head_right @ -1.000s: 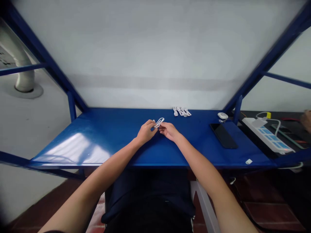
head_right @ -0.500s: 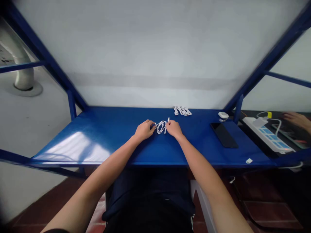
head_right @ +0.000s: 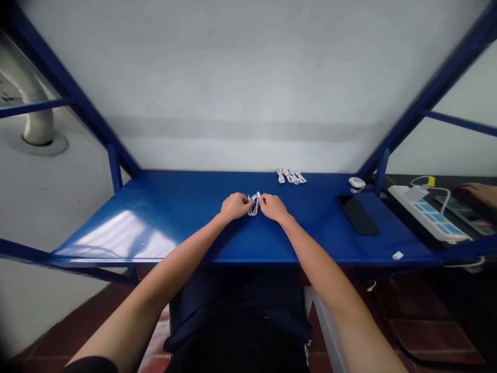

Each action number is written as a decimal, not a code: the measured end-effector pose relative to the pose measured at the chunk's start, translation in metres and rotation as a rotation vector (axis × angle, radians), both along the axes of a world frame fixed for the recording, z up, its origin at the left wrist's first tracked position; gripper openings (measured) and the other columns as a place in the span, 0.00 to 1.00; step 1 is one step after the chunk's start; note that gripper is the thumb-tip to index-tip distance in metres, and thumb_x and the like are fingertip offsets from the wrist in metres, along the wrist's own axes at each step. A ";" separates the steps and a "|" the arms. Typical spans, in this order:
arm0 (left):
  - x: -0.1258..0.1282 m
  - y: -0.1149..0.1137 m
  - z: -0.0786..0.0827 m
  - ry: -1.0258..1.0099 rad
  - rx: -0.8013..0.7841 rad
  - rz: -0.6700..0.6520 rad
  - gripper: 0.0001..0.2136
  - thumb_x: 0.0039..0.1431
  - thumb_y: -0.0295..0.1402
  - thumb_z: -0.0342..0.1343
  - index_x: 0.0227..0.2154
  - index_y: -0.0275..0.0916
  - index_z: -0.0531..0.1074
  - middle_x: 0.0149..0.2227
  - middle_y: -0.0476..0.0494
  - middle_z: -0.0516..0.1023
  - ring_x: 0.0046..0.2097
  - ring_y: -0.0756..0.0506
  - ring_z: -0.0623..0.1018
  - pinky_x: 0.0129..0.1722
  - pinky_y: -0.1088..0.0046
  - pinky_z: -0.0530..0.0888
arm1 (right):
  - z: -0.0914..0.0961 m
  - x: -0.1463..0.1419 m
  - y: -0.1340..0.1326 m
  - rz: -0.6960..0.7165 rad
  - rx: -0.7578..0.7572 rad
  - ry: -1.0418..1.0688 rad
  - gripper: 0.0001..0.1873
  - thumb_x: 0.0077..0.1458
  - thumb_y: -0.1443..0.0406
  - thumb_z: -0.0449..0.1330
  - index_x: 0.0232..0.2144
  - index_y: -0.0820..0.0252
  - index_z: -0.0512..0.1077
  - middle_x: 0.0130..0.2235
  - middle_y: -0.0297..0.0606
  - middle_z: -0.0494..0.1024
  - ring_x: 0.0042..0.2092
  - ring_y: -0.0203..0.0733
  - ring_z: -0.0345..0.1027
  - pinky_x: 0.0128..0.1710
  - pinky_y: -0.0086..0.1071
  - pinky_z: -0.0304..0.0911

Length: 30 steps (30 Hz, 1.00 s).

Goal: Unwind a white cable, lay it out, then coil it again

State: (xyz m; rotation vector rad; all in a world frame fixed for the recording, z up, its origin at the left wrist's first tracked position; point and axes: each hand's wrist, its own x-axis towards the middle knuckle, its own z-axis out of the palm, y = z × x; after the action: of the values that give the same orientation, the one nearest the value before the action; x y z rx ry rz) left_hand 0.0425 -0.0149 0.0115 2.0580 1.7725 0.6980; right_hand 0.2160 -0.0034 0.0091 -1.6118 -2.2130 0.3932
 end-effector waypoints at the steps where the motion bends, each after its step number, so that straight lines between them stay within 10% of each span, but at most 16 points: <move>1: 0.000 0.003 0.002 0.004 -0.021 0.002 0.14 0.52 0.41 0.57 0.16 0.40 0.71 0.22 0.41 0.75 0.29 0.43 0.76 0.27 0.73 0.65 | 0.001 0.000 0.000 0.009 0.002 0.019 0.13 0.60 0.66 0.50 0.28 0.58 0.73 0.29 0.39 0.78 0.30 0.40 0.69 0.28 0.28 0.52; 10: -0.062 0.020 0.013 -0.319 -0.342 0.014 0.13 0.51 0.32 0.54 0.14 0.37 0.68 0.15 0.45 0.71 0.16 0.51 0.68 0.19 0.76 0.64 | 0.010 0.015 -0.002 -0.153 -0.073 -0.141 0.12 0.56 0.65 0.54 0.28 0.60 0.76 0.32 0.47 0.80 0.33 0.46 0.72 0.31 0.32 0.57; 20: -0.200 0.007 0.016 0.213 -0.151 0.353 0.12 0.53 0.35 0.52 0.17 0.38 0.68 0.20 0.43 0.72 0.28 0.45 0.74 0.24 0.75 0.59 | 0.013 0.057 -0.014 -0.183 -0.117 -0.281 0.12 0.54 0.64 0.53 0.24 0.58 0.73 0.30 0.44 0.77 0.30 0.44 0.69 0.28 0.31 0.54; 26: -0.216 -0.007 0.009 0.264 -0.061 0.331 0.14 0.58 0.38 0.47 0.21 0.39 0.71 0.26 0.41 0.76 0.31 0.44 0.75 0.27 0.73 0.60 | 0.016 0.093 -0.003 -0.099 -0.241 -0.179 0.16 0.55 0.61 0.51 0.18 0.58 0.68 0.23 0.38 0.73 0.25 0.38 0.63 0.25 0.29 0.49; 30: -0.214 -0.011 0.009 0.293 -0.068 0.373 0.14 0.60 0.39 0.46 0.25 0.39 0.72 0.32 0.37 0.79 0.36 0.41 0.77 0.29 0.73 0.62 | 0.013 0.108 0.001 -0.318 -0.162 -0.182 0.17 0.55 0.61 0.50 0.18 0.58 0.68 0.24 0.41 0.74 0.27 0.40 0.65 0.26 0.30 0.50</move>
State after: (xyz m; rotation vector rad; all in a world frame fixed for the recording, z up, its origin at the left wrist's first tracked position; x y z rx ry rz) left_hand -0.1715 -0.0263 0.0205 1.8787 2.3473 0.4361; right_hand 0.3239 -0.0027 0.0226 -2.1215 -2.0412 0.3542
